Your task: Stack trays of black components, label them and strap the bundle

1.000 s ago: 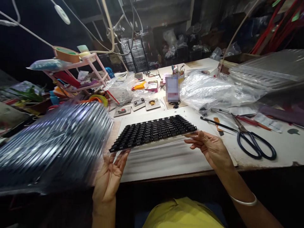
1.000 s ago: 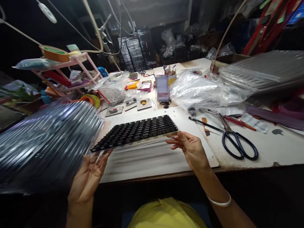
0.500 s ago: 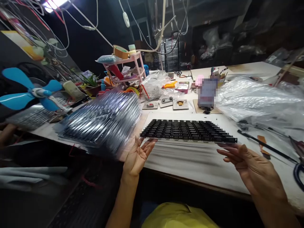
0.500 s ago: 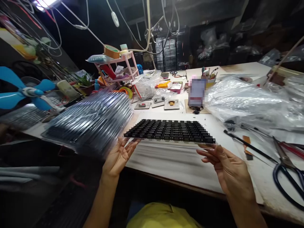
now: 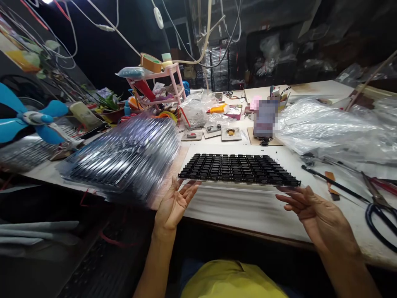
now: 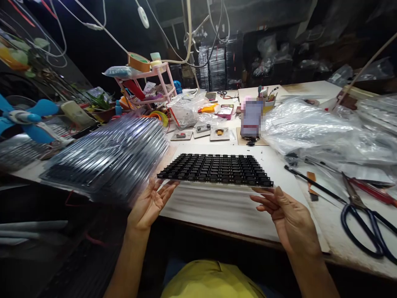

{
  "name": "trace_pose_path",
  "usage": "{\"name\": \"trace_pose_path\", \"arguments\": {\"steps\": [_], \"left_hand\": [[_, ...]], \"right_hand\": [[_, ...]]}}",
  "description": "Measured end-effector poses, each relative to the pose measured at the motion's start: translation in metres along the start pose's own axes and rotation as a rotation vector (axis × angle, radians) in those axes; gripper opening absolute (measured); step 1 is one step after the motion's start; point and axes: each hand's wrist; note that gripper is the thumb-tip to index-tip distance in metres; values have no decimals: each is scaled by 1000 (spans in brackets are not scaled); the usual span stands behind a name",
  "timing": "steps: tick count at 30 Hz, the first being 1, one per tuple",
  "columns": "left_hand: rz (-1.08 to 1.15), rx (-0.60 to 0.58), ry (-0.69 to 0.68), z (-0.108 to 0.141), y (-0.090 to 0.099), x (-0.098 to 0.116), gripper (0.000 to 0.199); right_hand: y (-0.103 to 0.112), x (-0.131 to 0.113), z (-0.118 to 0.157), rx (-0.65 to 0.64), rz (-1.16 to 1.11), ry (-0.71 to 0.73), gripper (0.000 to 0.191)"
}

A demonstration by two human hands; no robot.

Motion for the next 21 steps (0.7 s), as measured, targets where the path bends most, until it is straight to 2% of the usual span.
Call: {"name": "trace_pose_path", "arguments": {"steps": [7, 21], "left_hand": [[-93, 50, 0, -3, 11, 0, 29], [-161, 86, -53, -4, 10, 0, 32]], "right_hand": [[4, 14, 14, -21, -77, -85, 18], [-2, 9, 16, -55, -114, -56, 22]]}}
Point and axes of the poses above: each hand's wrist, its own z-axis away from the middle knuckle, its own y-axis out of the back of the hand, x = y × z
